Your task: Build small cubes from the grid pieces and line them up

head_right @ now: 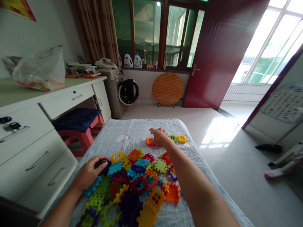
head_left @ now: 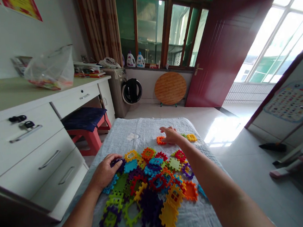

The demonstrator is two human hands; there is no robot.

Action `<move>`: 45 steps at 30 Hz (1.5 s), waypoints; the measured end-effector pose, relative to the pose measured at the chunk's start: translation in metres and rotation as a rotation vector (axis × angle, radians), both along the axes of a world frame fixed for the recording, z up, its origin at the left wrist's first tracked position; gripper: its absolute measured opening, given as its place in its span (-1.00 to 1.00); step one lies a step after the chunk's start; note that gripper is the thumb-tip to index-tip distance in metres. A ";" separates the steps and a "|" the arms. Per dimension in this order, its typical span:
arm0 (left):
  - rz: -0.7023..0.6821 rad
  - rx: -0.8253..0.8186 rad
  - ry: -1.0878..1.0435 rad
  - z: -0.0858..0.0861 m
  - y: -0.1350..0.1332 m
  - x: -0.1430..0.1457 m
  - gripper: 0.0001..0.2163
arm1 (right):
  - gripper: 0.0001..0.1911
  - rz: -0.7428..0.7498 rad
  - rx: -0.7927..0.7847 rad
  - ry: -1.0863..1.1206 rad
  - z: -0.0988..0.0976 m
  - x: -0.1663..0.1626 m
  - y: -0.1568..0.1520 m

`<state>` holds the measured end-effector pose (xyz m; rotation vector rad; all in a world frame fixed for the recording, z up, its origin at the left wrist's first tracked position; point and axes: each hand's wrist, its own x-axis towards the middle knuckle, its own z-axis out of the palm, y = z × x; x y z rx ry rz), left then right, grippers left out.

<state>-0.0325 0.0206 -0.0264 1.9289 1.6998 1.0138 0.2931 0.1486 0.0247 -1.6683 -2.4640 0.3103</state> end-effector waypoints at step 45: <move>0.003 0.017 -0.007 0.004 -0.001 0.002 -0.65 | -0.28 -0.007 0.039 -0.080 -0.019 -0.017 -0.010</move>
